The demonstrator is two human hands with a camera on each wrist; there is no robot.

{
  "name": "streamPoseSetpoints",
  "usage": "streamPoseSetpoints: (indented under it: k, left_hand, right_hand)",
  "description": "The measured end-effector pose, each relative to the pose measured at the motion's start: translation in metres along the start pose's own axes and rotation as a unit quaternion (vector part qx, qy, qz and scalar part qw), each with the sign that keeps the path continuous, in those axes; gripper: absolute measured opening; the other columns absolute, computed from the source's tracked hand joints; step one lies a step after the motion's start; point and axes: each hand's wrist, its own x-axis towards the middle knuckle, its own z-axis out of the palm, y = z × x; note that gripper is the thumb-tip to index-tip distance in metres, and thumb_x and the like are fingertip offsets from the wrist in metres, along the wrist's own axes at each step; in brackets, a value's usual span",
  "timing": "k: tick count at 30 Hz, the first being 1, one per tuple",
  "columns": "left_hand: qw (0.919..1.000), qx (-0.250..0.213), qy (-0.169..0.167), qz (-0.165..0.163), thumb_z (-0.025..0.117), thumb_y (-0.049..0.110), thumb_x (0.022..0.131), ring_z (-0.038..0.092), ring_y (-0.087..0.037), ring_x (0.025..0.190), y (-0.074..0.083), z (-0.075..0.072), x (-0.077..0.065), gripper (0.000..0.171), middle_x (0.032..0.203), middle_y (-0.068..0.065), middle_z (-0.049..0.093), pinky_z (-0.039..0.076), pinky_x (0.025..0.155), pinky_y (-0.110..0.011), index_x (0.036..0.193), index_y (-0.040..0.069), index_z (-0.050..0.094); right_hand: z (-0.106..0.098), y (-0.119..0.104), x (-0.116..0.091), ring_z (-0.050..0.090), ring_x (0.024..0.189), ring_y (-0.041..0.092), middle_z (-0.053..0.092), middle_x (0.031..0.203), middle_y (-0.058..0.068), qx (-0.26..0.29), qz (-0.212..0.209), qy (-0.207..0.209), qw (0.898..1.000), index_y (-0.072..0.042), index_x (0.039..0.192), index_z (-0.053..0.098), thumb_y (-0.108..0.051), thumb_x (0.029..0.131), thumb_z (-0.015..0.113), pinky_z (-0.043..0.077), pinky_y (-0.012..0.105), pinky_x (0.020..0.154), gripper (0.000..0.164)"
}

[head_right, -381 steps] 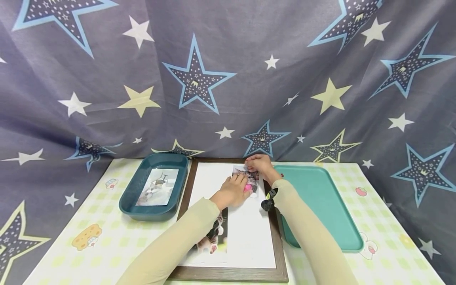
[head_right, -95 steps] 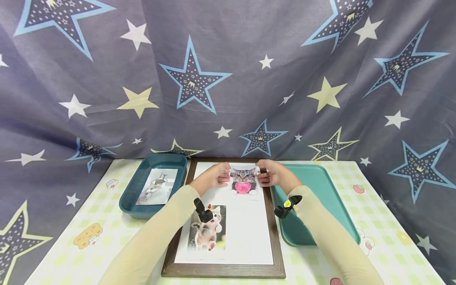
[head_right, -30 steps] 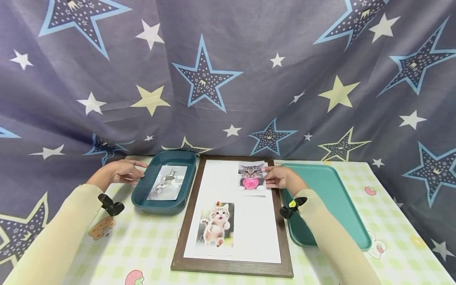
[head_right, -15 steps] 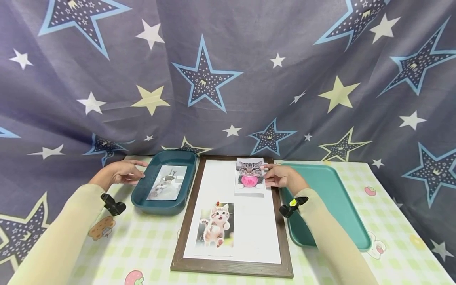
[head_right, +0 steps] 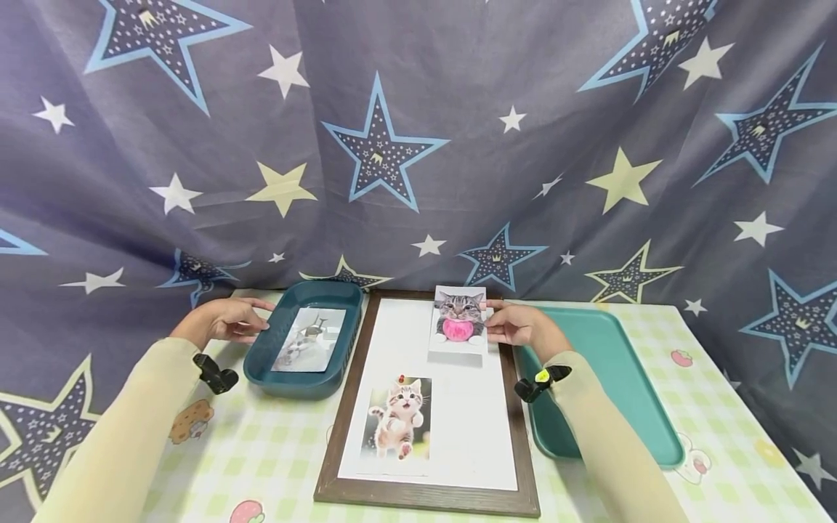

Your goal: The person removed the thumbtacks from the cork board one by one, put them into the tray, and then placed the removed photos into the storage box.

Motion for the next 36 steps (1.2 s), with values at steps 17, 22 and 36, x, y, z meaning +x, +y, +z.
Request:
streamPoseSetpoints:
  k: [17, 22, 36]
  left_hand:
    - [0.9989, 0.040, 0.015, -0.017, 0.060, -0.003, 0.094, 0.051, -0.006, 0.067, 0.007, 0.006, 0.000, 0.073, 0.080, 0.003, 0.053, 0.060, 0.075, -0.025, 0.157, 0.002, 0.024]
    - [0.9985, 0.051, 0.015, -0.008, 0.060, -0.002, 0.095, 0.051, -0.006, 0.066, 0.008, 0.005, 0.000, 0.072, 0.080, 0.003, 0.054, 0.059, 0.080, -0.027, 0.157, 0.002, 0.024]
    - [0.9988, 0.045, 0.013, -0.013, 0.060, -0.004, 0.094, 0.049, -0.005, 0.064, 0.006, 0.004, 0.003, 0.072, 0.080, 0.003, 0.053, 0.059, 0.081, -0.028, 0.156, 0.001, 0.023]
  right_hand:
    - [0.017, -0.009, -0.012, 0.063, 0.082, 0.012, 0.059, 0.091, 0.002, 0.036, -0.014, -0.037, 0.999, -0.015, 0.148, 0.033, 0.009, 0.103, 0.041, 0.062, 0.027, 0.077, 0.052]
    - [0.029, -0.018, -0.014, 0.069, 0.089, 0.017, 0.064, 0.100, 0.004, 0.043, -0.021, -0.046, 0.998, -0.015, 0.151, 0.029, 0.010, 0.103, 0.041, 0.062, 0.029, 0.079, 0.056]
    - [0.064, -0.035, -0.019, 0.065, 0.085, 0.013, 0.060, 0.095, 0.003, 0.039, -0.031, -0.059, 0.997, -0.017, 0.137, 0.041, 0.010, 0.102, 0.044, 0.061, 0.029, 0.079, 0.044]
